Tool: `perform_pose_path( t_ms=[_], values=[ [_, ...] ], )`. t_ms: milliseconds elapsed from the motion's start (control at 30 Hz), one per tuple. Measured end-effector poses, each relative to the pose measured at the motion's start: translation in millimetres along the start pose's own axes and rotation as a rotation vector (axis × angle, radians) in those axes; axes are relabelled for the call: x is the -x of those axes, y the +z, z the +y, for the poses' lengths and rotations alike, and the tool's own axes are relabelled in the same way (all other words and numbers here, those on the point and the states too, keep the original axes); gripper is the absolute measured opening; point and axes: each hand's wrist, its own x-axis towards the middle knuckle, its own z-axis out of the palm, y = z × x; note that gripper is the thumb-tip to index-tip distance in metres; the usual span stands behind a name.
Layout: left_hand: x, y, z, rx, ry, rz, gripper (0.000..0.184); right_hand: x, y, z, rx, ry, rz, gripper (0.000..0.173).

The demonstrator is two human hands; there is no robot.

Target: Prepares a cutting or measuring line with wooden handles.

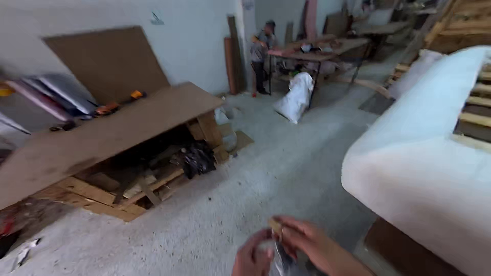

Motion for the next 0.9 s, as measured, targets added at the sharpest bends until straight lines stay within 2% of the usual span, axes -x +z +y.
perform_pose_path(
  t_ms=[100,200,333,433,533,633,700,800,900],
  values=[
    [-107.9,-8.5,34.5,-0.138,0.008,-0.148,0.043,-44.8,-45.8,-14.4,-0.221,-0.080,0.011,0.042],
    [-206.3,-9.6,56.5,-0.244,0.017,-0.189,0.037,-98.0,-98.0,-18.3,-0.288,-0.188,0.093,0.040],
    [-306.5,4.3,74.9,-0.270,0.058,-0.133,0.021,-158.8,-175.5,-28.2,-0.294,-0.273,0.203,0.042],
    [-368.8,14.0,102.4,-0.299,0.070,-0.172,0.016,-191.8,-222.8,-44.9,-0.245,-0.290,0.379,0.044],
    [-427.8,23.4,122.6,-0.234,0.009,-0.274,0.019,-217.8,-260.0,-62.3,-0.040,-0.330,0.586,0.044],
    [-488.5,35.7,137.1,-0.125,-0.112,-0.454,0.027,-248.2,-293.2,-64.5,0.233,-0.383,0.782,0.035],
    [-527.4,46.5,140.0,-0.044,-0.169,-0.584,0.028,-269.3,-314.3,-61.3,0.347,-0.354,0.859,0.032],
    [-589.1,58.5,132.5,0.062,-0.081,-0.725,0.031,-303.8,-344.9,-58.1,0.256,-0.288,0.918,0.033],
    [-656.2,65.8,128.5,0.144,0.087,-0.746,0.032,-343.7,-384.6,-56.5,0.144,-0.240,0.987,0.035]
  ],
)
